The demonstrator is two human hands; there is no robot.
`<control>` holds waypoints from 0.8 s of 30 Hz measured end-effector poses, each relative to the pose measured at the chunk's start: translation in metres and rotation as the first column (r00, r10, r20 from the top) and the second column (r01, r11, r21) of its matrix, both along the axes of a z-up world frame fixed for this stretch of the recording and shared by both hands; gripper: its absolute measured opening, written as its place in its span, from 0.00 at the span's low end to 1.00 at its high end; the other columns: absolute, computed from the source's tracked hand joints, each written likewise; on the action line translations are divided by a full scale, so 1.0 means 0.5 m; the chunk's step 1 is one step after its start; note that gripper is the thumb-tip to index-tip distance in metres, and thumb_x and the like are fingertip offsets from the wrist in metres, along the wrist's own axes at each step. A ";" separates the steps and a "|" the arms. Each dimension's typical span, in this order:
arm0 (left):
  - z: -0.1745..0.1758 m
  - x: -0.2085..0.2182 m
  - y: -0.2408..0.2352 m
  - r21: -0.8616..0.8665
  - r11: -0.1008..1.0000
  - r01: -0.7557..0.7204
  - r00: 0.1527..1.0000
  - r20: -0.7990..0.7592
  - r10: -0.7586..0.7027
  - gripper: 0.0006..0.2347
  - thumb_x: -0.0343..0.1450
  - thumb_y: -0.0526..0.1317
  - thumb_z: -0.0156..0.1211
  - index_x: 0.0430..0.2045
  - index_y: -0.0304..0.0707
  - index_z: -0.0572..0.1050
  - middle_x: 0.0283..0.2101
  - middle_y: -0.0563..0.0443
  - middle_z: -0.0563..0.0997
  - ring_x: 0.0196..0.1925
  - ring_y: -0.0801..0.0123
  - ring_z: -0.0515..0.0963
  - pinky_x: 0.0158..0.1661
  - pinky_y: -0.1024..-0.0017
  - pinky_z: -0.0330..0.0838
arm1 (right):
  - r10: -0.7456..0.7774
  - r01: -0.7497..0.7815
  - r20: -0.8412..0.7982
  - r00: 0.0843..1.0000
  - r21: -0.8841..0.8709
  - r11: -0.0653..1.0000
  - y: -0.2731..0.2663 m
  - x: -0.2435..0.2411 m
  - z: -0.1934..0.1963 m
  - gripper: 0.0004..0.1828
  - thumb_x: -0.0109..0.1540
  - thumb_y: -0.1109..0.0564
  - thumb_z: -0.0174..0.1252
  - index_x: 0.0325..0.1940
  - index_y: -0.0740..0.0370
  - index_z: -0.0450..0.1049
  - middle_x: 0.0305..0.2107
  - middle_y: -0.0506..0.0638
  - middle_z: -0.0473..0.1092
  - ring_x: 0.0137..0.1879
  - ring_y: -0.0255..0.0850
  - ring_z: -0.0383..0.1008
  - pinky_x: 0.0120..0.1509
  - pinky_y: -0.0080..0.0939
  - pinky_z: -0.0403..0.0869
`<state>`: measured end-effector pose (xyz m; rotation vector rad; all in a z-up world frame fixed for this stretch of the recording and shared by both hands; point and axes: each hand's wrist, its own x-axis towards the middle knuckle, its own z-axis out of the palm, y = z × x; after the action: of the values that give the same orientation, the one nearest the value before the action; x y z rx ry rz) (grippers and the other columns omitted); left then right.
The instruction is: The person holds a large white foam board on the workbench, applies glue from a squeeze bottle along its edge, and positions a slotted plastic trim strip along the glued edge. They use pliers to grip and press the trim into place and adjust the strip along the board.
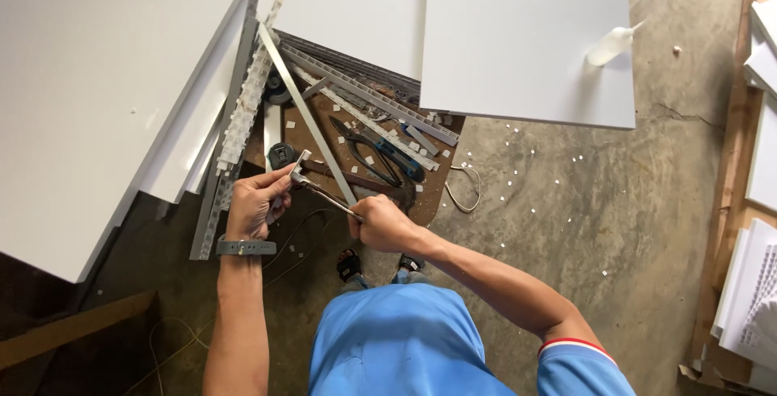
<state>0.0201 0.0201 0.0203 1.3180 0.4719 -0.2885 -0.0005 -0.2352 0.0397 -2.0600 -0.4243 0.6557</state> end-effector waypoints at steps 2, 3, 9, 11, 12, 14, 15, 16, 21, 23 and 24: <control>-0.010 -0.003 0.003 -0.013 1.000 -0.009 1.000 -0.003 0.009 0.11 0.69 0.31 0.63 0.44 0.33 0.82 0.27 0.53 0.83 0.19 0.80 0.73 0.17 0.83 0.61 | 0.002 -0.004 -0.060 0.998 -0.032 0.999 0.000 -0.001 -0.001 0.15 0.48 0.73 0.47 0.26 0.64 0.79 0.22 0.60 0.75 0.32 0.51 0.78 0.38 0.49 0.75; -0.009 -0.001 -0.003 -0.011 1.000 -0.012 1.000 -0.005 0.012 0.11 0.69 0.31 0.63 0.44 0.33 0.82 0.27 0.53 0.83 0.19 0.80 0.73 0.17 0.83 0.61 | 0.006 -0.008 -0.062 0.998 -0.030 1.000 -0.004 -0.003 -0.007 0.15 0.48 0.73 0.47 0.26 0.64 0.79 0.22 0.60 0.75 0.32 0.51 0.78 0.38 0.49 0.75; -0.006 0.000 -0.007 0.045 0.999 0.000 1.000 -0.018 0.001 0.10 0.69 0.31 0.64 0.43 0.36 0.84 0.25 0.54 0.82 0.19 0.80 0.74 0.17 0.83 0.61 | -0.022 0.028 -0.136 0.990 0.045 0.999 -0.005 0.000 -0.002 0.16 0.49 0.73 0.46 0.26 0.65 0.79 0.20 0.56 0.76 0.29 0.44 0.77 0.35 0.46 0.74; -0.016 0.002 -0.008 -0.009 1.000 0.021 1.000 -0.007 -0.021 0.09 0.70 0.31 0.64 0.42 0.36 0.84 0.24 0.54 0.81 0.18 0.80 0.73 0.16 0.83 0.60 | -0.036 0.034 -0.210 0.977 -0.013 0.999 -0.007 0.003 0.007 0.17 0.49 0.74 0.45 0.27 0.66 0.79 0.19 0.55 0.74 0.27 0.42 0.74 0.31 0.46 0.71; -0.018 0.003 -0.008 -0.009 1.000 0.020 1.000 -0.006 -0.020 0.09 0.70 0.31 0.64 0.42 0.36 0.84 0.24 0.54 0.81 0.18 0.80 0.73 0.16 0.83 0.60 | -0.036 0.034 -0.210 0.977 -0.014 0.999 -0.010 0.005 0.005 0.17 0.49 0.74 0.45 0.27 0.66 0.79 0.19 0.55 0.74 0.27 0.42 0.74 0.31 0.46 0.71; -0.023 0.003 -0.007 0.039 0.999 0.033 0.999 0.011 -0.033 0.09 0.69 0.31 0.64 0.41 0.35 0.84 0.25 0.51 0.84 0.18 0.78 0.74 0.17 0.82 0.62 | -0.022 0.019 -0.245 0.969 -0.013 1.000 -0.015 0.008 0.001 0.17 0.48 0.74 0.45 0.27 0.66 0.79 0.18 0.54 0.74 0.26 0.41 0.73 0.30 0.45 0.70; -0.021 0.002 -0.008 0.039 0.999 0.030 0.999 0.012 -0.030 0.09 0.69 0.31 0.64 0.41 0.35 0.84 0.25 0.51 0.84 0.18 0.78 0.74 0.17 0.82 0.62 | -0.018 0.016 -0.244 0.970 -0.013 1.000 -0.016 0.009 0.004 0.17 0.48 0.74 0.45 0.27 0.66 0.79 0.18 0.54 0.74 0.26 0.41 0.73 0.30 0.45 0.70; -0.019 0.001 -0.009 0.018 0.999 0.027 1.000 0.008 -0.027 0.09 0.69 0.31 0.64 0.42 0.35 0.84 0.25 0.52 0.83 0.18 0.79 0.74 0.17 0.83 0.62 | -0.015 0.015 -0.248 0.969 -0.003 1.000 -0.016 0.010 0.007 0.16 0.48 0.73 0.45 0.26 0.66 0.79 0.18 0.54 0.73 0.26 0.41 0.73 0.29 0.44 0.70; -0.024 0.001 -0.008 0.028 1.000 0.011 1.000 0.010 -0.011 0.09 0.69 0.32 0.64 0.41 0.35 0.84 0.24 0.52 0.82 0.18 0.79 0.74 0.16 0.82 0.61 | -0.021 0.027 -0.294 0.956 0.016 1.000 -0.015 0.012 0.008 0.15 0.49 0.73 0.46 0.27 0.67 0.79 0.16 0.53 0.72 0.23 0.38 0.71 0.26 0.42 0.68; -0.027 -0.001 -0.008 -0.016 1.000 0.018 1.000 0.004 -0.018 0.09 0.69 0.32 0.65 0.42 0.36 0.84 0.23 0.54 0.81 0.17 0.80 0.73 0.16 0.83 0.59 | -0.027 0.036 -0.325 0.945 0.022 0.999 -0.015 0.010 -0.003 0.15 0.49 0.72 0.46 0.26 0.67 0.79 0.15 0.53 0.71 0.22 0.37 0.70 0.25 0.41 0.67; -0.025 -0.002 -0.008 -0.015 1.000 0.016 1.000 0.003 -0.016 0.09 0.69 0.32 0.65 0.42 0.36 0.84 0.23 0.54 0.81 0.17 0.80 0.73 0.16 0.83 0.59 | -0.024 0.033 -0.325 0.945 0.023 0.999 -0.015 0.009 -0.007 0.15 0.49 0.72 0.46 0.26 0.67 0.79 0.15 0.53 0.71 0.22 0.37 0.70 0.25 0.41 0.67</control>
<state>0.0193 0.0163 0.0077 1.3077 0.4562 -0.3024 0.0042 -0.2429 0.0360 -1.8824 -0.2107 0.9481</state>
